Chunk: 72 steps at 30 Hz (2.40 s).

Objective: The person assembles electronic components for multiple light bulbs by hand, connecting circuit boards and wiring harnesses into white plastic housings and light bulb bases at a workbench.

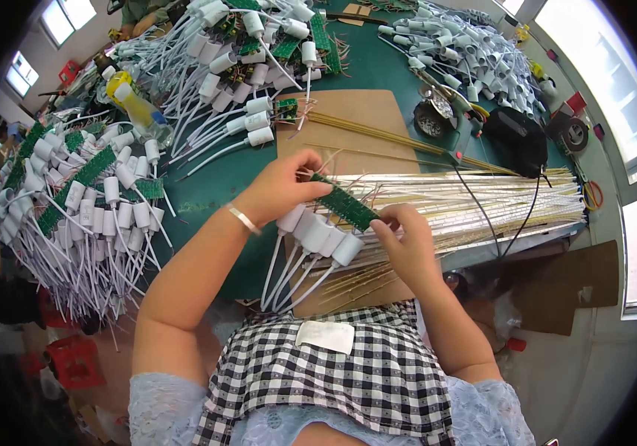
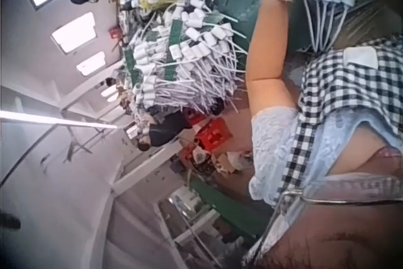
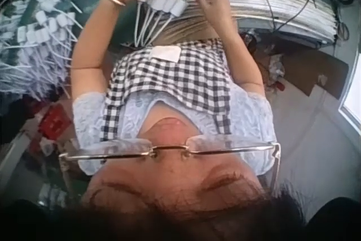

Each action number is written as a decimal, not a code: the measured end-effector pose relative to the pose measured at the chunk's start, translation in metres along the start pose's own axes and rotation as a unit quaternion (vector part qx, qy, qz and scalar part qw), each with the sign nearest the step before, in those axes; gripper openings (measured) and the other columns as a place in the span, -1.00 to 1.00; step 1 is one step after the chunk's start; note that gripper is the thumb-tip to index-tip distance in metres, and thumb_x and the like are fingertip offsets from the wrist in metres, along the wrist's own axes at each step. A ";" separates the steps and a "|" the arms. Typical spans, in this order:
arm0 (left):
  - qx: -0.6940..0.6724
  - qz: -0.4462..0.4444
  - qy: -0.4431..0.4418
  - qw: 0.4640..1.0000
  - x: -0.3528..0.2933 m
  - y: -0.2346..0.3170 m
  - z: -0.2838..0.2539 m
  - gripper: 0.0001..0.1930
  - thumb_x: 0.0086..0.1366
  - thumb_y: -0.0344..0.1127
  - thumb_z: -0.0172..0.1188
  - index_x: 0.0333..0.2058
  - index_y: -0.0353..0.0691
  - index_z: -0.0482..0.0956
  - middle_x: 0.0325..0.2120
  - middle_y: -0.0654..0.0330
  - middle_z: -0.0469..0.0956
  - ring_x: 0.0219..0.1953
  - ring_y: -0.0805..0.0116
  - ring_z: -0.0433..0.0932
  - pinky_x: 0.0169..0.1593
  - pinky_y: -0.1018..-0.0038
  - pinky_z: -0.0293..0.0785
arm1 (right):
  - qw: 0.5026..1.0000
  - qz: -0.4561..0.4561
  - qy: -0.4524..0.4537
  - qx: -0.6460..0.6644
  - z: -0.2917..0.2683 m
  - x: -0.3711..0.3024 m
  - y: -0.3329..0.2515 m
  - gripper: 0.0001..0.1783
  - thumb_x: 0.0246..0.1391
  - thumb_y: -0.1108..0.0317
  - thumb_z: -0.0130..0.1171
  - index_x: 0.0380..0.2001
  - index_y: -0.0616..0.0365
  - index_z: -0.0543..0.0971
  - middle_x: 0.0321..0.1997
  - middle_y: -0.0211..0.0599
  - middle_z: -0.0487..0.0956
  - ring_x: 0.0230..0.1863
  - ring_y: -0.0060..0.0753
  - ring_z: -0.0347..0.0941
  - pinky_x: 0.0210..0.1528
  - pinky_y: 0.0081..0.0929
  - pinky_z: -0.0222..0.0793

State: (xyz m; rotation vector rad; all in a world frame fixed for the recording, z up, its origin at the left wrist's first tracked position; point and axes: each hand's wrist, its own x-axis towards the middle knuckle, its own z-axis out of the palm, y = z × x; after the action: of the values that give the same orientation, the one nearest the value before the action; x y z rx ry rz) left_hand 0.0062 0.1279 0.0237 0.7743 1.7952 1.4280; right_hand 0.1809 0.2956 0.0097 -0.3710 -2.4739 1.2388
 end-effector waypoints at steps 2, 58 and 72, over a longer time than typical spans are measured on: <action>-0.042 0.031 0.001 0.999 -0.014 0.004 -0.004 -0.77 0.10 -0.46 0.21 -0.30 -0.23 0.34 -0.20 0.17 0.45 -0.10 0.39 0.44 0.02 0.44 0.35 | 0.998 -0.021 0.022 0.055 0.008 0.004 -0.009 -0.81 -0.08 0.44 0.25 -0.39 0.21 0.46 -0.35 -0.24 0.51 -0.32 -0.41 0.41 -0.24 -0.52 0.30; -0.243 -0.063 0.286 0.925 -0.039 -0.038 -0.032 -0.83 0.13 -0.45 0.22 -0.29 -0.29 0.48 -0.44 0.18 0.54 -0.52 0.47 0.50 -0.47 0.52 0.46 | 0.968 0.081 -0.154 0.179 0.134 0.093 -0.037 -0.67 0.00 0.29 0.16 -0.23 0.34 0.51 -0.37 -0.04 0.58 -0.38 -0.25 0.51 -0.28 -0.34 0.39; -0.365 0.020 0.092 0.926 -0.056 -0.028 -0.040 -0.60 0.27 -0.23 0.11 0.06 -0.16 0.36 -0.11 0.27 0.46 -0.09 0.39 0.45 -0.05 0.34 0.46 | 0.811 0.207 -0.357 0.415 0.110 0.105 -0.052 -0.70 -0.01 0.42 0.22 -0.18 0.16 0.42 -0.46 -0.34 0.50 -0.60 -0.57 0.40 -0.61 -0.62 0.35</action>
State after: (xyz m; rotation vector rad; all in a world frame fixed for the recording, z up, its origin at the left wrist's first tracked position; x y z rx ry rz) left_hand 0.0048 0.0546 0.0113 0.2883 1.2049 2.0600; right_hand 0.0357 0.2263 0.0099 -0.2138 -2.0413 2.9050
